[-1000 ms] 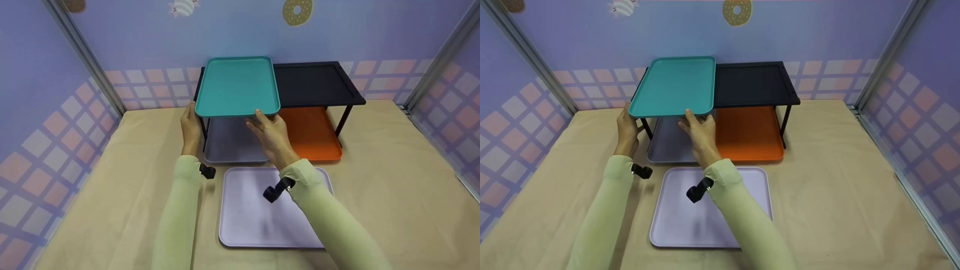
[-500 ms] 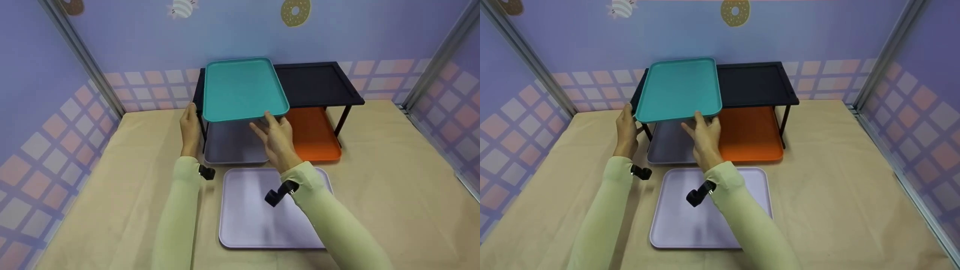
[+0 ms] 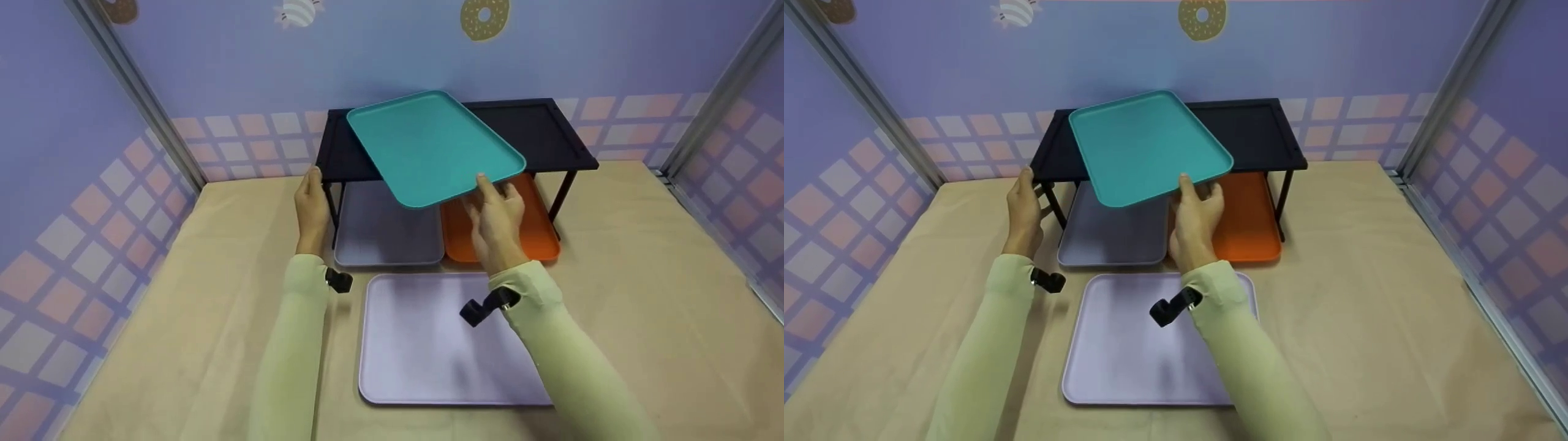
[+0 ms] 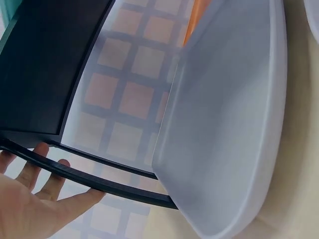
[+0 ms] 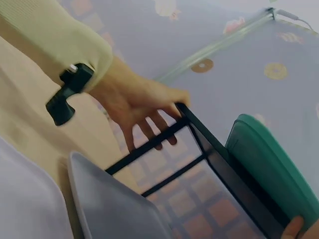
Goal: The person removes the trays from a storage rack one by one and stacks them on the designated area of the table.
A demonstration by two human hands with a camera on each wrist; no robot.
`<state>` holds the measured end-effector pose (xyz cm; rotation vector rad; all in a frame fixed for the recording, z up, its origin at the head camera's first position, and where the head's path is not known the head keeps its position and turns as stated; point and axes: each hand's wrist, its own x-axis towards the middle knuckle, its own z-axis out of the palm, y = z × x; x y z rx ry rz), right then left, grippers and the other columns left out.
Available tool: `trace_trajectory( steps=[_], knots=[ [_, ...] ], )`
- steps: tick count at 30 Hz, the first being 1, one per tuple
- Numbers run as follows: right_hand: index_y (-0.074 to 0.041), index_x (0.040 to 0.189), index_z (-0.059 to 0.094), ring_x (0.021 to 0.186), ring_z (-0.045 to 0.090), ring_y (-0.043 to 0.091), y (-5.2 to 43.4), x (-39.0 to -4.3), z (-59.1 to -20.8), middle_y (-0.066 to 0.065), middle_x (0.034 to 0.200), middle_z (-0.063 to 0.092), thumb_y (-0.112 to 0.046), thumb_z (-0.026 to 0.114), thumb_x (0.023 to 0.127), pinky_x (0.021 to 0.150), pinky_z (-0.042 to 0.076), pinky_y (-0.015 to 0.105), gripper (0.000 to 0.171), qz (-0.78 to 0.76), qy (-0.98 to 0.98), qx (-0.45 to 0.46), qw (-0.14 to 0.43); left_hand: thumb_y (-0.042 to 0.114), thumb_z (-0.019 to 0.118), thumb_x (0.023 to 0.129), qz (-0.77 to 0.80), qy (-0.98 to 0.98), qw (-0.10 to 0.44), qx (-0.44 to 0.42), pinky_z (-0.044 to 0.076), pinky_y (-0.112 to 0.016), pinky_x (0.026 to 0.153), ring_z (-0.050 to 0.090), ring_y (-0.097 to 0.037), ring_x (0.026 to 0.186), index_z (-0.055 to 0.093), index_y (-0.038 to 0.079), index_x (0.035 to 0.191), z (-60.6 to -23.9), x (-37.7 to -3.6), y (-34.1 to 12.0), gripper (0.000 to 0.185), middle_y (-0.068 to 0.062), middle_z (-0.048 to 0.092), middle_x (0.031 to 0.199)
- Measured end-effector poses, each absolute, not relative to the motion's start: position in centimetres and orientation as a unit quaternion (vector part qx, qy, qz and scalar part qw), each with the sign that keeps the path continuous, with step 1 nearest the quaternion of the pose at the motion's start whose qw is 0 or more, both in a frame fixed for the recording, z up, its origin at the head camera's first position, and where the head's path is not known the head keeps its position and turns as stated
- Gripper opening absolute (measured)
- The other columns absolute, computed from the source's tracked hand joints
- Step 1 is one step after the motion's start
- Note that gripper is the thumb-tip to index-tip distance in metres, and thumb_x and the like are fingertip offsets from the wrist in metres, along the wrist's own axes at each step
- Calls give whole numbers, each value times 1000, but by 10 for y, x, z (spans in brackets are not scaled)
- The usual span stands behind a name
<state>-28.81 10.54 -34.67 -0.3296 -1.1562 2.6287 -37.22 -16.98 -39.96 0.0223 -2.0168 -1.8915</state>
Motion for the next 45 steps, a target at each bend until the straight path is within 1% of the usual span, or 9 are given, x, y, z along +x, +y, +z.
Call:
trace_trajectory(
  steps=[5,12,18,23,27,30,35,38,45],
  knots=[
    [-6,158,28,137,51,20,119,-292,-344,11,151,46,-14,50,108,115,43,38,55,903,-384,-126,142,35,35,112,-675,-715,185,9,27,-27,125,29,-22,154,35,1,157,-399,-373,-170,56,-13,34,165],
    [-13,156,33,126,58,21,137,-293,-345,7,147,51,-20,41,111,105,48,34,46,895,-387,-133,178,36,36,112,-667,-721,188,7,26,-29,125,29,-24,154,36,1,157,-398,-372,-168,57,-15,35,164],
    [-19,164,18,140,47,14,158,-294,-340,0,160,35,-19,40,111,110,45,25,57,888,-378,-167,205,35,36,112,-663,-723,195,5,26,-30,126,29,-25,154,36,-1,156,-396,-372,-167,57,-18,34,164],
    [-16,163,20,142,43,12,168,-296,-336,2,160,35,-17,43,110,109,43,18,57,881,-368,-187,231,36,36,112,-665,-722,193,17,27,-27,125,30,-24,154,36,-1,156,-395,-373,-166,57,-15,36,163],
    [-18,163,16,141,44,15,165,-296,-335,3,159,34,-20,50,108,109,45,21,64,868,-405,-188,217,36,36,112,-665,-722,191,21,27,-27,124,31,-22,153,37,0,156,-396,-374,-169,56,-13,37,163],
    [-23,164,15,141,44,18,159,-295,-334,3,159,33,-23,54,107,110,47,28,69,868,-424,-186,179,38,35,112,-665,-723,187,20,27,-27,125,30,-21,153,36,2,157,-396,-374,-172,57,-12,36,164],
    [-26,162,18,138,50,23,152,-295,-333,5,159,35,-24,49,108,108,50,38,62,868,-436,-191,139,38,35,112,-664,-725,182,18,30,-29,124,34,-20,152,38,5,157,-397,-373,-174,56,-10,37,163],
    [-25,163,17,137,51,24,151,-294,-335,7,158,37,-21,44,110,107,51,39,60,862,-448,-182,151,35,36,112,-662,-725,188,17,32,-30,123,36,-20,151,40,5,156,-399,-372,-174,54,-11,39,162],
    [-27,165,-7,147,41,20,155,-290,-340,6,168,23,-18,40,111,114,44,31,73,844,-477,-152,194,30,36,113,-659,-726,197,2,30,-29,124,33,-24,152,41,0,154,-400,-373,-172,52,-15,38,162]
  ],
)
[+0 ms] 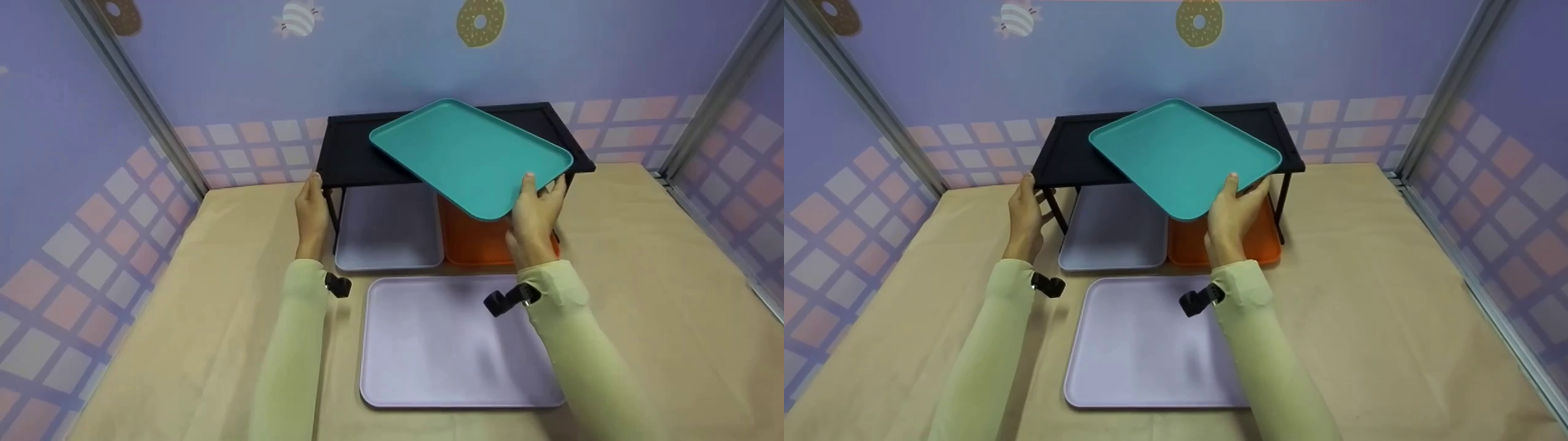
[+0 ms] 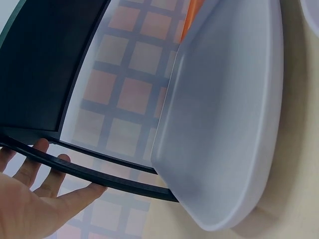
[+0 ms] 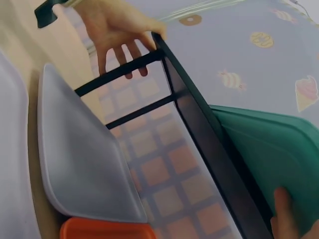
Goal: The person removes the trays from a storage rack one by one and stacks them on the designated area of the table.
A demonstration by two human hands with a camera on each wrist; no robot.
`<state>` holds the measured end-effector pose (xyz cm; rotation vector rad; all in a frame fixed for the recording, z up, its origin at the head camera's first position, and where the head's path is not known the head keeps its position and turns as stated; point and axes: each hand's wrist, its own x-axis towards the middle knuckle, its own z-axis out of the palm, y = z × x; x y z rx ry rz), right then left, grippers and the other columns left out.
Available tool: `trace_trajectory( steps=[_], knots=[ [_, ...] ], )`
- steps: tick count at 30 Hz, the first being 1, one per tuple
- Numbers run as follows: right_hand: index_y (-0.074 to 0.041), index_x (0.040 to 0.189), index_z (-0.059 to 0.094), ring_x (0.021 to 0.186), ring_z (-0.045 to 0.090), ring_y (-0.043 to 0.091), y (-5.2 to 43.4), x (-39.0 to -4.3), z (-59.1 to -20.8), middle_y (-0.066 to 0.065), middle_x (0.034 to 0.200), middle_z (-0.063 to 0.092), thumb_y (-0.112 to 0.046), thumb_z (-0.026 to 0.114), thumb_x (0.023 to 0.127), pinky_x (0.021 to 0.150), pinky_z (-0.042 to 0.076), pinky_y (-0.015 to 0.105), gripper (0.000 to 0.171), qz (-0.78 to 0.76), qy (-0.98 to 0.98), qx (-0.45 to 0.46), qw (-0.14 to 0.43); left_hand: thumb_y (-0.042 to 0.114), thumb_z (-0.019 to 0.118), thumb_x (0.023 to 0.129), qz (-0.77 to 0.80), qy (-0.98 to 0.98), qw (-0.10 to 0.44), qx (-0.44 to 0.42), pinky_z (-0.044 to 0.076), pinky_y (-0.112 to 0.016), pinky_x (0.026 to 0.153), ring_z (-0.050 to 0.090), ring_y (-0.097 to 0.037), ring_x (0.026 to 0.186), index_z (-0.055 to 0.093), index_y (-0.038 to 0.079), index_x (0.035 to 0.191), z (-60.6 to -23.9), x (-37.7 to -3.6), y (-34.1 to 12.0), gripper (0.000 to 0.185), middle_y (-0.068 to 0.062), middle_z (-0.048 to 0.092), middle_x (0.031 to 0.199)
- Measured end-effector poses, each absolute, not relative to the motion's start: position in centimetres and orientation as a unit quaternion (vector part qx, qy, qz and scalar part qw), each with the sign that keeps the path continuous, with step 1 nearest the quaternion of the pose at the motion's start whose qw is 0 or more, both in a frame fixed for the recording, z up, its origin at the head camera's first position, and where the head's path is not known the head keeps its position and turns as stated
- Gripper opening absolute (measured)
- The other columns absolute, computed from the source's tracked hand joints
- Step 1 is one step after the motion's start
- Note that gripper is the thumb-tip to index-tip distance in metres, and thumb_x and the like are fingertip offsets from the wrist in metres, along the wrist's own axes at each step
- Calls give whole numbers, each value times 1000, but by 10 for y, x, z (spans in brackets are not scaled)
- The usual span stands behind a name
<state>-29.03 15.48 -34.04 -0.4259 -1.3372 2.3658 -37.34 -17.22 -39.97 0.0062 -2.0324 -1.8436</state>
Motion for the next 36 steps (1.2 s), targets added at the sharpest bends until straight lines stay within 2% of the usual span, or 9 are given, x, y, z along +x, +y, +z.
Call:
trace_trajectory(
  steps=[7,12,15,19,26,32,36],
  knots=[
    [-31,165,-8,147,40,19,160,-288,-343,9,169,22,-18,43,110,114,44,30,76,843,-473,-141,213,32,37,112,-649,-733,203,10,33,-32,123,39,-22,149,49,-3,149,-399,-373,-172,52,-13,42,160],
    [-29,165,-4,150,34,14,166,-285,-347,3,171,17,-17,42,110,115,43,28,73,837,-481,-127,226,32,37,112,-647,-735,201,11,35,-33,122,42,-24,146,48,-3,150,-399,-373,-171,52,-14,44,158],
    [-28,166,-1,151,32,11,170,-284,-349,-1,172,13,-16,42,110,115,42,27,72,837,-480,-118,235,32,37,113,-650,-733,199,11,35,-34,122,42,-26,146,42,-1,154,-398,-373,-171,53,-15,45,158],
    [-27,166,2,152,29,9,178,-281,-349,-7,172,8,-18,41,110,117,39,25,69,838,-481,-111,233,32,36,113,-653,-732,197,9,32,-32,123,36,-26,151,40,-1,155,-399,-375,-172,53,-15,41,161],
    [-30,166,4,146,42,19,192,-271,-349,6,168,27,-23,36,112,113,45,33,63,845,-477,-104,216,35,35,113,-648,-736,196,-2,32,-32,123,36,-26,151,40,2,155,-400,-372,-173,54,-15,41,160],
    [-32,166,6,148,40,21,199,-268,-351,10,166,28,-22,36,112,116,43,36,62,851,-467,-100,217,37,34,113,-643,-741,192,-4,30,-34,124,33,-24,152,40,5,156,-399,-370,-174,54,-12,39,162],
    [-32,165,12,144,45,24,203,-266,-352,11,164,33,-21,38,111,106,52,33,61,854,-458,-107,221,39,34,112,-643,-742,187,4,30,-32,124,34,-22,152,41,6,156,-399,-371,-174,55,-10,39,162]
  ],
)
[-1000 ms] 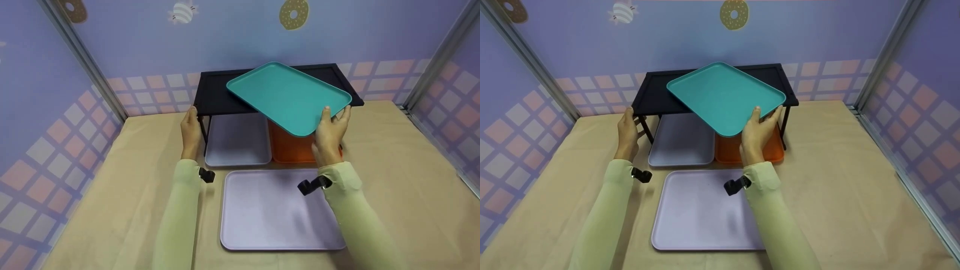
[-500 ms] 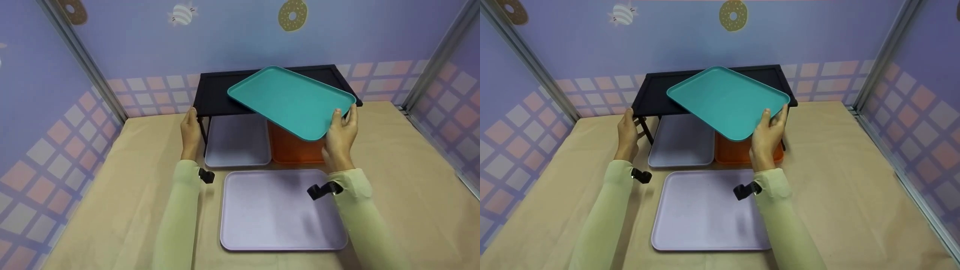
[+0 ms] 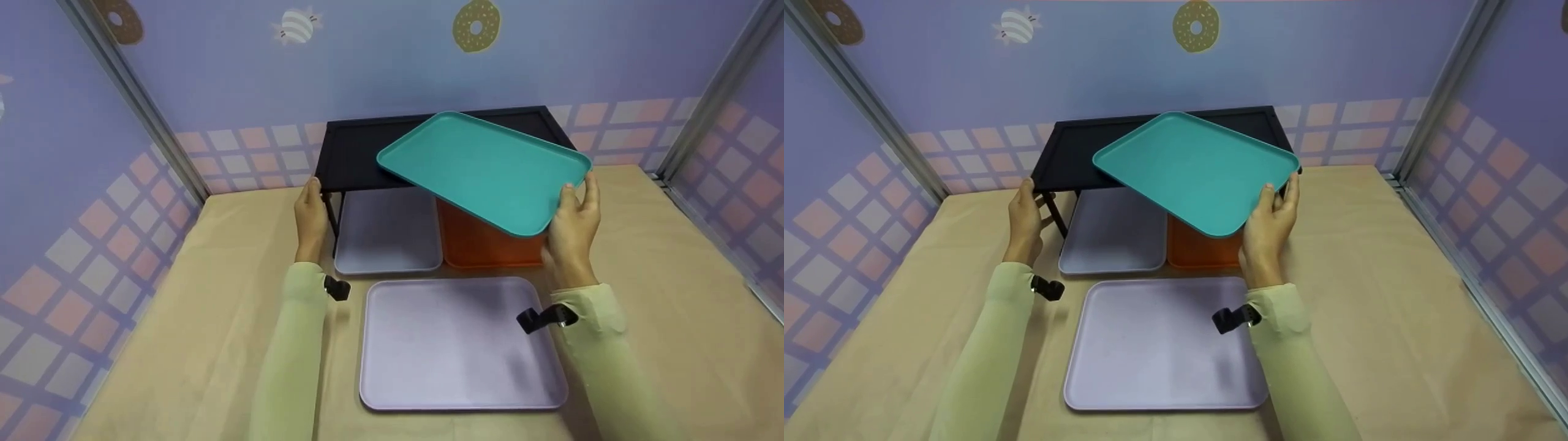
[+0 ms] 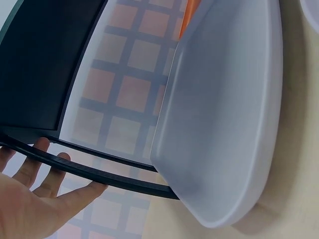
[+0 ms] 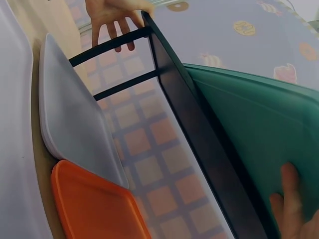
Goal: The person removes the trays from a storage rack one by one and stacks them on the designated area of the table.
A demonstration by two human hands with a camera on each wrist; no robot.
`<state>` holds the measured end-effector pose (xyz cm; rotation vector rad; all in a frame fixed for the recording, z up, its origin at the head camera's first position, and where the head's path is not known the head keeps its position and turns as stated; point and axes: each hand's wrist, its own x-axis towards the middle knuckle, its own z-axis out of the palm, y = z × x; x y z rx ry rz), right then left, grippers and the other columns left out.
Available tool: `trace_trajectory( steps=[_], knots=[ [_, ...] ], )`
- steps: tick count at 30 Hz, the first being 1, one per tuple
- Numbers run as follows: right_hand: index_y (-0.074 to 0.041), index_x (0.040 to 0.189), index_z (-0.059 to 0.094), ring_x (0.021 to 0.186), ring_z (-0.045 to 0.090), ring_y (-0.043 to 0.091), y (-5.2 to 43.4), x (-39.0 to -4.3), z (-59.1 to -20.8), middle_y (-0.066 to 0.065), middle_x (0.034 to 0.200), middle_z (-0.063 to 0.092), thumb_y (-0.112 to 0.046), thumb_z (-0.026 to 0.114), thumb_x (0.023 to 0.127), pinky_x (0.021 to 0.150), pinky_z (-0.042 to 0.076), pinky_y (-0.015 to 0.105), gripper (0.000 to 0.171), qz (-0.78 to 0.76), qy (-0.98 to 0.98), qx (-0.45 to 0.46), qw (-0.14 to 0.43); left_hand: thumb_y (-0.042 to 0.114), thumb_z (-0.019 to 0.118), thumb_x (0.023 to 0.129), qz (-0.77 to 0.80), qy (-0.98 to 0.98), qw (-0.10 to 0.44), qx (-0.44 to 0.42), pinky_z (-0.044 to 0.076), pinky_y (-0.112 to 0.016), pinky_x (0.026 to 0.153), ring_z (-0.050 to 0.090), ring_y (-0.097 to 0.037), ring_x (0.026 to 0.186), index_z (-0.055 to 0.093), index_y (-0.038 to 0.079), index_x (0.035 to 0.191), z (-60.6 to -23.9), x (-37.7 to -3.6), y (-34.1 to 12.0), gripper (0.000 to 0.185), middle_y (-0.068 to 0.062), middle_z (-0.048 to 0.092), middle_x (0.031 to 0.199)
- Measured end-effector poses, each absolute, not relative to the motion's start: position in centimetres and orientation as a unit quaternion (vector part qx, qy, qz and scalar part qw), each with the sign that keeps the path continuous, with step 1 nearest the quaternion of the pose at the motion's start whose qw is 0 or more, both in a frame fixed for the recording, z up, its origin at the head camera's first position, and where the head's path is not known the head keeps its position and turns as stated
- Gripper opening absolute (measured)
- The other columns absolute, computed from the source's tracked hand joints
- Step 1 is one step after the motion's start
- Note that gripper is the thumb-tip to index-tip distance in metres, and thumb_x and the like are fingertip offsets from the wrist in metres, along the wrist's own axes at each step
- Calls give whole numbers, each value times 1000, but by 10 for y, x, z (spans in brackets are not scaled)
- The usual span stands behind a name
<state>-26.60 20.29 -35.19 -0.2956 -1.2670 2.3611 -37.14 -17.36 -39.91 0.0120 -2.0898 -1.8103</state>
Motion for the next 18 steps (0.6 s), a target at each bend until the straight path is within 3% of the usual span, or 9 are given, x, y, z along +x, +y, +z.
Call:
trace_trajectory(
  steps=[4,8,18],
  knots=[
    [-31,165,16,143,46,25,205,-264,-351,11,162,35,-19,39,111,91,58,25,60,862,-443,-99,225,38,34,113,-643,-741,192,8,31,-32,123,36,-23,151,41,4,155,-400,-372,-173,55,-12,41,161],
    [-31,165,15,144,44,25,207,-262,-351,10,164,32,-19,39,111,89,59,24,61,869,-433,-91,220,36,35,112,-645,-737,200,12,34,-33,122,39,-23,149,44,4,154,-399,-371,-173,53,-12,44,159],
    [-30,165,13,147,39,21,215,-256,-354,3,167,26,-19,37,111,111,48,33,60,867,-441,-84,214,35,36,112,-642,-737,208,17,36,-35,121,41,-25,148,46,3,153,-400,-373,-171,52,-13,46,157]
  ],
)
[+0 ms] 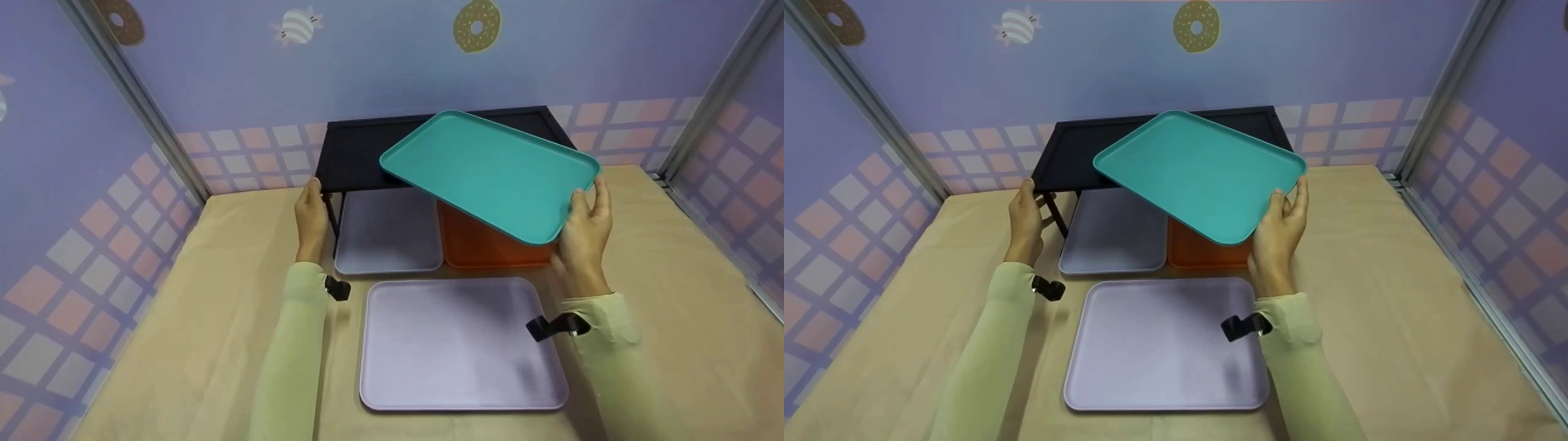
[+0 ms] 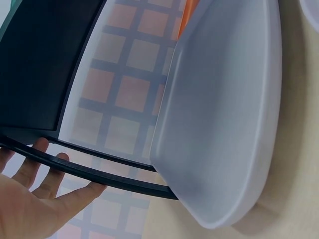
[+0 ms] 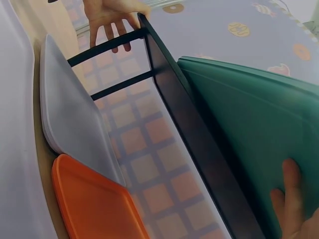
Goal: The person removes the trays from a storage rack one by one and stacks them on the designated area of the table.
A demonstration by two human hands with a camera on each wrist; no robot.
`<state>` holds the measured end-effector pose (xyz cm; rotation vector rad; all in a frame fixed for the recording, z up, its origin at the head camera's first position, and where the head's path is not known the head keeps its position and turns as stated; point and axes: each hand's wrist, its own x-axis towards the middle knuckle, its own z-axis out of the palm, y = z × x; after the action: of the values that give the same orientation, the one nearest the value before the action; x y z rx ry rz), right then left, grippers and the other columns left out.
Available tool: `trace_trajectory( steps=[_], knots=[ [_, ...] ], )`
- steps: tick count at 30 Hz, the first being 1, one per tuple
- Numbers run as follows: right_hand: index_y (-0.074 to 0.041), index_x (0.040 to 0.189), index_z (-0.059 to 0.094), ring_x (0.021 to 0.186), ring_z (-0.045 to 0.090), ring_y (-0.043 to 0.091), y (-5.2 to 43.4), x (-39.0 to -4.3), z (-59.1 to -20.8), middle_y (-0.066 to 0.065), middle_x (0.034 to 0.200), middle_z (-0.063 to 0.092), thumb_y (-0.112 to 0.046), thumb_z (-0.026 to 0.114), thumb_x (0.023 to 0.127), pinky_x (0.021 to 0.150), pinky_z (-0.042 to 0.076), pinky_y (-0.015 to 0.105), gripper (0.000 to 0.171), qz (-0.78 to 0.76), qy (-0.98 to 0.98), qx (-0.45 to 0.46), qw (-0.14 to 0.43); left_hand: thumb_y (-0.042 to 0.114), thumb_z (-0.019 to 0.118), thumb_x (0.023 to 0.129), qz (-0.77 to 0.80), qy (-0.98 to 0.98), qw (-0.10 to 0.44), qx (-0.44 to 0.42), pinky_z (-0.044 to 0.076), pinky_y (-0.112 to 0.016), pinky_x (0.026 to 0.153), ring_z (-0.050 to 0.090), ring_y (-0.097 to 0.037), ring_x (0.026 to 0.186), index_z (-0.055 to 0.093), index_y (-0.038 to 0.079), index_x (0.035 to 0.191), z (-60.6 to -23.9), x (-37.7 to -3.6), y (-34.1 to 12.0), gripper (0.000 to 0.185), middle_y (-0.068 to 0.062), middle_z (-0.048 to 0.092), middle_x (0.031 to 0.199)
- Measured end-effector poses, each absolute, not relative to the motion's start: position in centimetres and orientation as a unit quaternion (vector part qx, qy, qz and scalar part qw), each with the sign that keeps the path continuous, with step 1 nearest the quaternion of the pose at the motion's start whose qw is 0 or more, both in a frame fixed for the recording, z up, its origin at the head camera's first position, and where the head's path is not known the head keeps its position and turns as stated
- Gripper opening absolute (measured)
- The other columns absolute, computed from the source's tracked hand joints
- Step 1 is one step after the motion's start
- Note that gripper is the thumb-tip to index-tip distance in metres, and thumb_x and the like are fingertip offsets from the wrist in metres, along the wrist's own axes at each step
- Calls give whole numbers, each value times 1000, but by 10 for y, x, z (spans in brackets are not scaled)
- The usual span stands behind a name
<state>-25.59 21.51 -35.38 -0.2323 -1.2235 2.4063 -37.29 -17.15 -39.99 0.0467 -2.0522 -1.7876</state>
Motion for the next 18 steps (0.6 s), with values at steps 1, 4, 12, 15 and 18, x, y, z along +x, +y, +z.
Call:
trace_trajectory(
  steps=[1,4,12,15,18],
  knots=[
    [-30,165,13,148,39,21,216,-255,-354,3,167,25,-20,37,111,110,48,32,60,868,-442,-82,214,35,36,112,-640,-739,208,17,35,-35,122,40,-25,148,45,2,153,-400,-373,-172,53,-14,45,158],
    [-30,165,12,148,39,21,218,-252,-355,4,168,24,-20,37,111,105,51,27,60,868,-444,-75,211,34,36,112,-635,-744,207,22,34,-35,122,39,-26,149,45,2,153,-400,-373,-172,53,-14,44,158],
    [-29,165,14,149,36,20,225,-246,-353,5,167,24,-19,39,111,119,39,38,60,869,-441,-61,215,35,36,112,-640,-739,207,21,41,-35,115,51,-25,136,52,1,149,-400,-373,-172,52,-17,56,146],
    [-28,165,13,151,34,21,230,-243,-354,6,168,22,-18,39,111,116,42,36,61,867,-450,-51,210,35,36,112,-645,-734,212,22,45,-34,101,55,-24,116,59,1,141,-401,-373,-172,50,-17,62,126],
    [-29,165,13,150,35,24,236,-239,-356,8,169,22,-19,39,111,104,53,30,61,864,-461,-45,199,36,36,112,-645,-732,217,22,44,-30,93,54,-22,106,63,0,129,-400,-374,-170,47,-15,61,115]
  ],
)
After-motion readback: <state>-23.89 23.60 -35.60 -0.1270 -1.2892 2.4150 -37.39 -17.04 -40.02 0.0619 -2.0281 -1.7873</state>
